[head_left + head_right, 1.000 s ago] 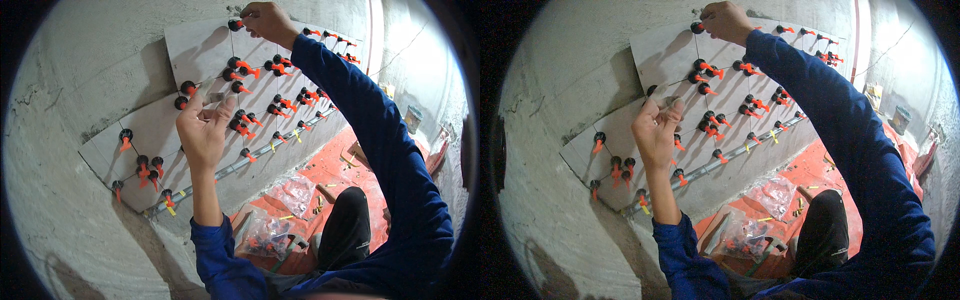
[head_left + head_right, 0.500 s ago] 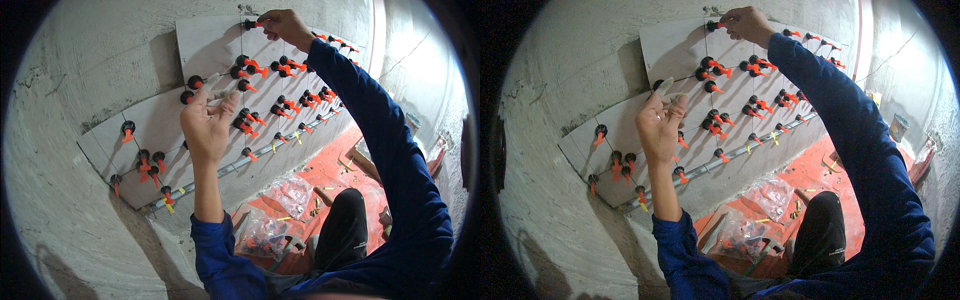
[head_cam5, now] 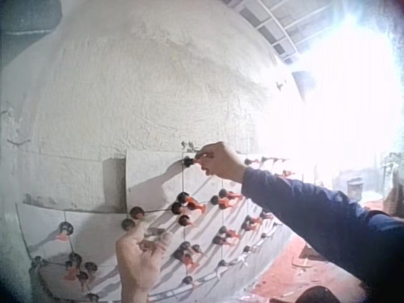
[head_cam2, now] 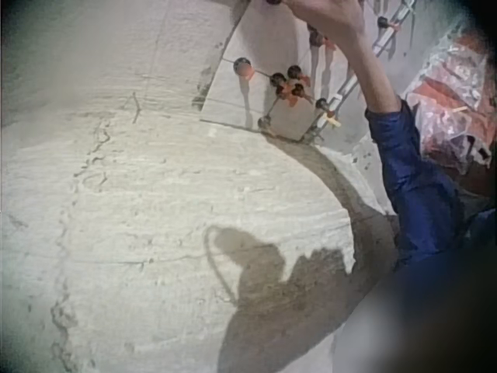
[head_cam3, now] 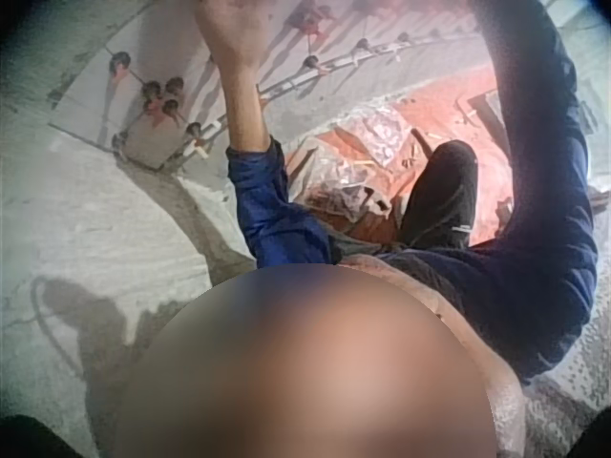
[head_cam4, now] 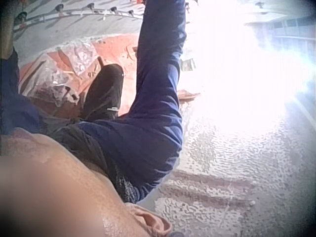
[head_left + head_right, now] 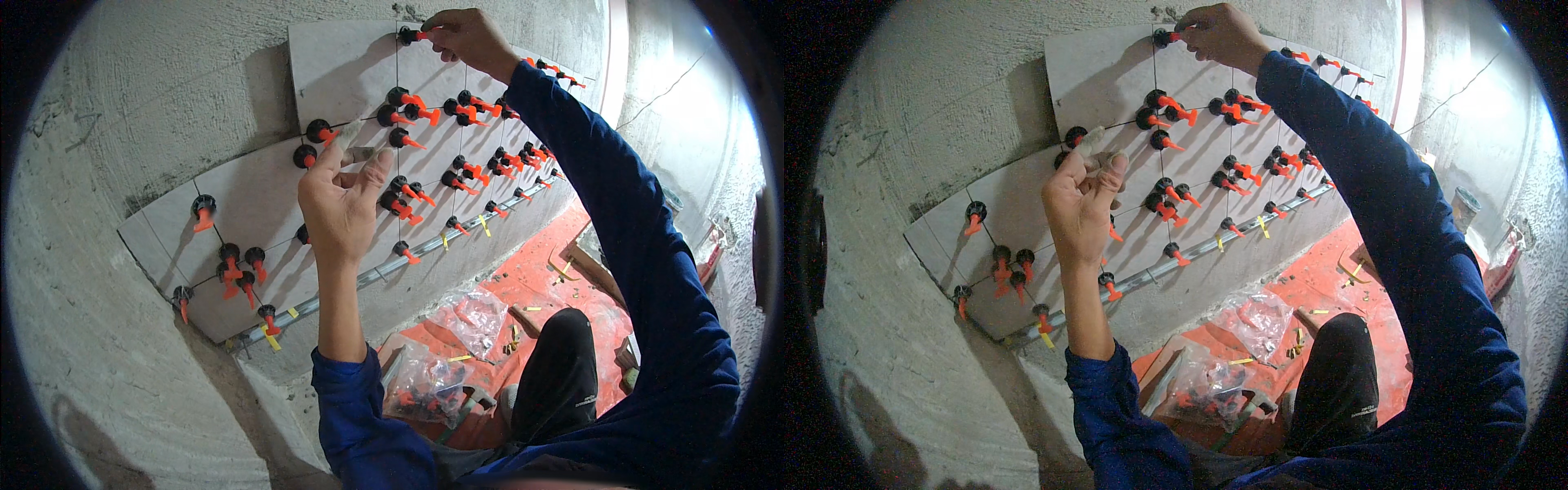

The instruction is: The person installs wall tiles using a rubber mallet to tap them into place and then secures them with red tile leveling clips and wedges. The person works on a vertical wall surface, adjusting clips to ensure even spacing.

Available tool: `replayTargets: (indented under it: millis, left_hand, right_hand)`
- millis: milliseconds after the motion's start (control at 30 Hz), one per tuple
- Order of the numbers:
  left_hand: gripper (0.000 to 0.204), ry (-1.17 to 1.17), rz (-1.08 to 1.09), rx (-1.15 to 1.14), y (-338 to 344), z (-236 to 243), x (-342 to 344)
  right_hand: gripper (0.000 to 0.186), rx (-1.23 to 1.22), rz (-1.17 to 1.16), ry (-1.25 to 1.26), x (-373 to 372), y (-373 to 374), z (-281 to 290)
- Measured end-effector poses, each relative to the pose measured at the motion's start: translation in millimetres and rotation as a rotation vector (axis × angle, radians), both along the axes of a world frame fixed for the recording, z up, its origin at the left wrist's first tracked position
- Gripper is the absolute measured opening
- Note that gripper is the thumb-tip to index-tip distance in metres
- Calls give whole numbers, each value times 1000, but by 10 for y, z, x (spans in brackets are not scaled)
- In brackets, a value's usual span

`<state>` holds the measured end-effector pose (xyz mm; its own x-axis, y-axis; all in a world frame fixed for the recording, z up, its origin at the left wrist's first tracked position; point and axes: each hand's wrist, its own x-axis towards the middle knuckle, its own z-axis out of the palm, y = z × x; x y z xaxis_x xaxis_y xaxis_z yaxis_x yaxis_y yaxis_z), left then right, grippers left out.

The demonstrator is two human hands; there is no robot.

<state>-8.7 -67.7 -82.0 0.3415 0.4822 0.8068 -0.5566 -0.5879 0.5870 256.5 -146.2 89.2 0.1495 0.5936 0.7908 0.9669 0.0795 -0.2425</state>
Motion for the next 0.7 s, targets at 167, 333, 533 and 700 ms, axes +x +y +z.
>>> replayTargets:
  millis: [167,333,533,700]
  left_hand:
    - [33,52,31,-60,-32,-7,3]
    - [48,4,-41,-114,-36,-41,59]
    - [52,9,8,-42,-25,-56,95]
    - [51,30,38,-10,-45,-56,114]
  right_hand:
    - [17,101,-279,-273,-478,-28,78]
    - [17,207,-175,-520,-684,87,104]
    - [17,186,-178,-557,-613,110,120]
    - [20,57,-221,-269,-518,40,243]
